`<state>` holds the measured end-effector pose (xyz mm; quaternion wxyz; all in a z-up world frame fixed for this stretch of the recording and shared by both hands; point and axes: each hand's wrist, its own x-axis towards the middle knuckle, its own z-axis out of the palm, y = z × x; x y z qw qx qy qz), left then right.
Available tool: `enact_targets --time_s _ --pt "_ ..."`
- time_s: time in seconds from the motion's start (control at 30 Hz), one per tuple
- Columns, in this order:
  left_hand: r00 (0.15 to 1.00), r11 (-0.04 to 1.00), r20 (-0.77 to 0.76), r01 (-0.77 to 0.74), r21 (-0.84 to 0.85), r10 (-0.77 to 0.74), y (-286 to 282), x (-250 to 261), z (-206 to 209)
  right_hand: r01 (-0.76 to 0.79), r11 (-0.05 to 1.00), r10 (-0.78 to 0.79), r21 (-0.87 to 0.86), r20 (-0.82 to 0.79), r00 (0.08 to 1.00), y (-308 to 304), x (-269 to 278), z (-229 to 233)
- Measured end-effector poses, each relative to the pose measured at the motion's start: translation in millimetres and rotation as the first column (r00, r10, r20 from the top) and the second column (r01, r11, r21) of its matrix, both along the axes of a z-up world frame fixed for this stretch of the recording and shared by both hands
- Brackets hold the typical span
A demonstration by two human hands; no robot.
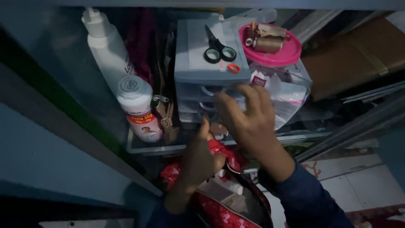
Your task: The person opens a small red patterned pouch in front of a mirrored dresser, then picks small toiletry items from the shelf and plastic drawers, including a white bottle, and places them into the pouch. They zip the pouch closed at the end.
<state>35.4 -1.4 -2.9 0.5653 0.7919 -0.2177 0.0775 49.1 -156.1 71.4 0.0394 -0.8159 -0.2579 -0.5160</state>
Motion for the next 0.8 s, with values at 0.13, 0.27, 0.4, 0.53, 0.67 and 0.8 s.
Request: enact_targets --time_s 0.13,0.27,0.4,0.53,0.67,0.8 --pt "0.978 0.983 -0.181 -0.078 0.167 0.108 -2.6 0.2 -0.3 0.057 0.998 -0.058 -0.041 -0.037 0.998 12.1 12.7 3.8" --pt "0.998 0.988 -0.005 -0.067 0.139 0.069 -1.3 6.3 6.7 0.047 0.999 -0.047 -0.026 -0.011 0.999 14.8 9.7 9.0" --pt "0.969 0.992 -0.239 -0.035 0.125 0.064 -4.7 4.0 20.1 -0.025 0.999 0.027 0.036 -0.047 0.999 15.2 0.4 9.9" --pt "0.958 0.983 -0.284 0.006 0.184 0.047 -6.6 5.2 32.4 -0.026 0.997 0.028 0.066 -0.040 0.999 19.1 -1.7 13.2" --pt "0.989 0.984 -0.129 -0.056 0.167 0.078 -7.9 6.2 27.9 -0.033 0.995 0.037 0.089 -0.042 0.998 21.8 -6.6 15.9" --pt "0.998 0.990 0.032 -0.061 0.131 0.057 -7.3 9.7 13.4 -0.073 0.994 0.076 0.078 -0.033 0.997 20.3 -23.2 12.8"
